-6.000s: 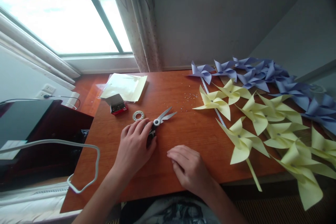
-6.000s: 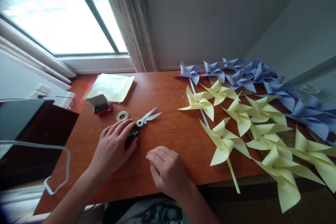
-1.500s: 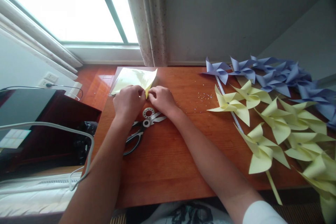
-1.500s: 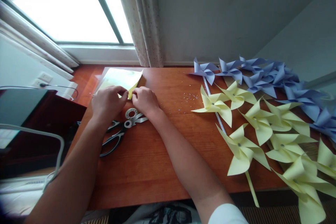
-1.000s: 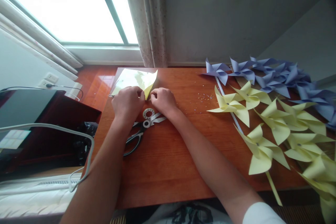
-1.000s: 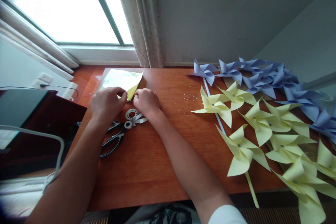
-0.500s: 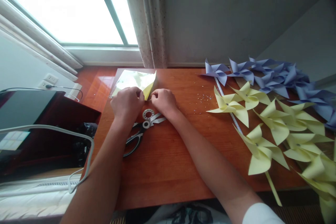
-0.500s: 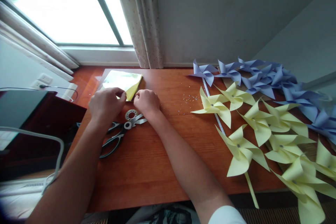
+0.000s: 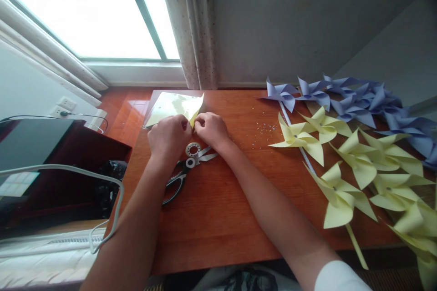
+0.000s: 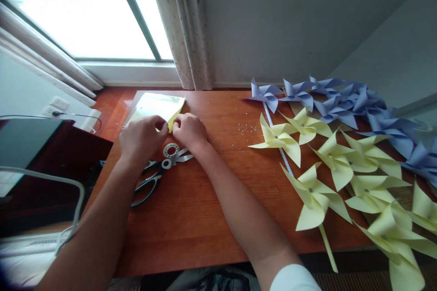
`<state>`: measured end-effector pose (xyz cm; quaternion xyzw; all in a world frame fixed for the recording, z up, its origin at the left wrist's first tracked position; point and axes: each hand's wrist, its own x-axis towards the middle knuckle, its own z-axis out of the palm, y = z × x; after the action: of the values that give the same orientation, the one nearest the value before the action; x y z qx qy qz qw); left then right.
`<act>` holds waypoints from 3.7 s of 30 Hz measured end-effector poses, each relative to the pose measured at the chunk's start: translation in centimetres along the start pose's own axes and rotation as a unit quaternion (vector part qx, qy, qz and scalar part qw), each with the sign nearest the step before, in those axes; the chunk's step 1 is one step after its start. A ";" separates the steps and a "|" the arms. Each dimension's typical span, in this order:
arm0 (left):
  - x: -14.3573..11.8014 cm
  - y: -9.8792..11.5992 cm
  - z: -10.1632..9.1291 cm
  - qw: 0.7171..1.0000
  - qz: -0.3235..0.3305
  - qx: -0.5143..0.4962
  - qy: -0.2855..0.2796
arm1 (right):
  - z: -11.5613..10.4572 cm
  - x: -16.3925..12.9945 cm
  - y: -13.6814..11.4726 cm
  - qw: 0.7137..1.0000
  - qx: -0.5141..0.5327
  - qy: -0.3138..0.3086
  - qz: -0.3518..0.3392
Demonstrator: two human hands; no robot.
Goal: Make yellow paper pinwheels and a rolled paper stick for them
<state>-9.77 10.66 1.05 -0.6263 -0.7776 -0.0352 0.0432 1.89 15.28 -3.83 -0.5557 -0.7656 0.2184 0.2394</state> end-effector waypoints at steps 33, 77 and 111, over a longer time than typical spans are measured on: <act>0.0 -0.2 -0.4 1.000 -0.013 0.008 -0.019 | -0.4 0.8 -0.2 0.996 -0.057 -0.034 0.057; 0.2 -0.6 -0.3 0.999 -0.023 0.006 -0.025 | -0.8 2.8 1.1 0.995 -0.081 -0.040 0.043; -0.1 -0.9 -0.6 1.000 0.002 -0.006 -0.011 | -2.1 3.7 3.2 0.891 -0.245 -0.091 -0.371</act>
<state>-10.63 10.34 1.61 -0.6282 -0.7767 -0.0331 0.0305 4.54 19.85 -3.65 -0.2503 -0.9636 -0.0313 0.0886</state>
